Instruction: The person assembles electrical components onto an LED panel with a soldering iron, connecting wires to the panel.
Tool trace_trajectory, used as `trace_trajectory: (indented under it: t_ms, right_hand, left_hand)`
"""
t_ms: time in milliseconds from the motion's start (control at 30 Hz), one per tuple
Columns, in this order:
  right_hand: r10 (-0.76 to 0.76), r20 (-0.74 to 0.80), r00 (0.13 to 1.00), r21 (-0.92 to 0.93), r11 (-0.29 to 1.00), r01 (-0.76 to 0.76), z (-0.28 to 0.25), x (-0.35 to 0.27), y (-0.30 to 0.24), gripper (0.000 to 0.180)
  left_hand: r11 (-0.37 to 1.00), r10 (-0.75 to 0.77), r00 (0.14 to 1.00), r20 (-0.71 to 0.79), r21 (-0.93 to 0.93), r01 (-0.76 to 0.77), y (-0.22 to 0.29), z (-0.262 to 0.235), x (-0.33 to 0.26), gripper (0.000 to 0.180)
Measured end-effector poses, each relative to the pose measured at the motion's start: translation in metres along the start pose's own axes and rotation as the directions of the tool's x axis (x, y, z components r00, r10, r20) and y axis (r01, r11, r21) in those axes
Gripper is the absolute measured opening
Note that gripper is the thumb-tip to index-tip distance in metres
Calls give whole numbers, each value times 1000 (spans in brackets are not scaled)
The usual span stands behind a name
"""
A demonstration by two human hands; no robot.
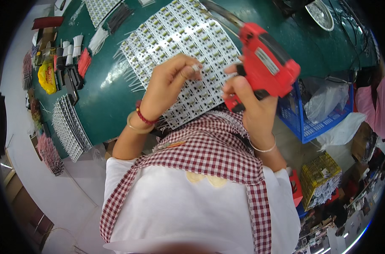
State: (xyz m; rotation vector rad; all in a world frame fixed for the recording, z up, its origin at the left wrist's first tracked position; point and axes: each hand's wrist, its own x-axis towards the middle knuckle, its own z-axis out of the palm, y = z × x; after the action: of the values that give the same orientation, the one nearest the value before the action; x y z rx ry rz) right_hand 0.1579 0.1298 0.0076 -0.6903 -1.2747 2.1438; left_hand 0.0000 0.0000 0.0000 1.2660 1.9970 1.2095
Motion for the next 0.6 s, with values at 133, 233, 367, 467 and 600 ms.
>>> trace_trajectory:
  t_ms: [133, 233, 367, 467, 600]
  right_hand:
    - [63, 5, 998, -198, 978, -61, 8, 0, -2, 29]
    - [124, 4, 992, -247, 961, -120, 2, -11, 5, 13]
    - [120, -16, 993, -214, 969, -120, -1, -19, 7, 12]
    - [110, 23, 994, -266, 959, -100, -3, -27, 3, 10]
    - [16, 126, 992, -421, 906, 38, -1, -42, 6, 9]
  left_hand:
    - [886, -257, 965, 50, -388, 256, 30, 28, -25, 11]
    - [896, -273, 961, 35, -355, 267, 39, 35, -30, 11]
    - [880, -282, 958, 50, -385, 279, 42, 40, -37, 10]
    - [883, -310, 951, 23, -364, 297, 42, 43, -44, 10]
    - [859, -330, 944, 14, -410, 307, 40, 49, -54, 10]
